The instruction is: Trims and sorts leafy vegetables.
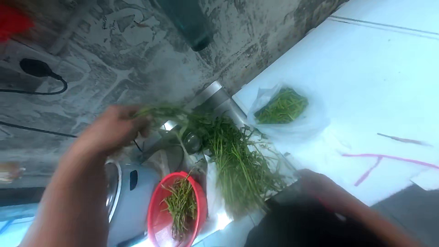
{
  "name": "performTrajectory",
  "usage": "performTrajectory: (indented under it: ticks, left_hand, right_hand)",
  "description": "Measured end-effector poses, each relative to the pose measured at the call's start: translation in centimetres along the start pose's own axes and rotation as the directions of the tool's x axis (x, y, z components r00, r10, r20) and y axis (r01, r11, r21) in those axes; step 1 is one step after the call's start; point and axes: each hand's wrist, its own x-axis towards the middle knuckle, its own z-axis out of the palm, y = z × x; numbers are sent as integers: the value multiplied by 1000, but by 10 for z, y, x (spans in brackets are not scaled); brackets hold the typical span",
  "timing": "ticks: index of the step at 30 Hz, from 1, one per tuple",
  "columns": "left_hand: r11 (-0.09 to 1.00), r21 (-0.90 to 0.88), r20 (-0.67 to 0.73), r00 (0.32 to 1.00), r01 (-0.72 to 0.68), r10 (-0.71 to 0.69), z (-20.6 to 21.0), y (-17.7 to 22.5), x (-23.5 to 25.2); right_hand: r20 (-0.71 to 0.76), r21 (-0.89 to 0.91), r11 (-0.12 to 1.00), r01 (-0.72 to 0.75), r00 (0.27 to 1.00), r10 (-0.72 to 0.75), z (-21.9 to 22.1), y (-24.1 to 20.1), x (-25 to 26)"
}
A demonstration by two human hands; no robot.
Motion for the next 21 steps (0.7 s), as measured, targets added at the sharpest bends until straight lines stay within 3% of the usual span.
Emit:
performTrajectory:
  ticks: [3,9,11,14,16,18,21]
  left_hand:
    - [998,-16,-53,997,-66,65,-28,16,1]
    - [970,-72,-63,972,-232,228,-55,63,6]
    - [954,-79,-66,956,-290,285,-58,82,7]
    - [934,-147,-85,945,-325,315,-57,104,6]
    - [921,-207,-91,944,-329,317,-52,114,3]
    - [904,-259,-63,939,-341,337,-48,127,-3]
    - [906,-279,-27,945,-319,325,-42,149,-21]
  right_hand:
    - [76,216,976,25,996,-43,2,-22,-14]
    - [195,392,889,238,923,-333,-7,-46,-8]
    - [153,413,855,313,902,-404,-9,-60,-8]
    - [-85,342,821,457,885,-457,-6,-87,-13]
    - [-270,251,756,605,794,-545,-3,-111,-20]
    - [-395,116,643,757,629,-670,-3,-137,-24]
    - [-560,-118,576,809,425,-711,-3,-181,-22]
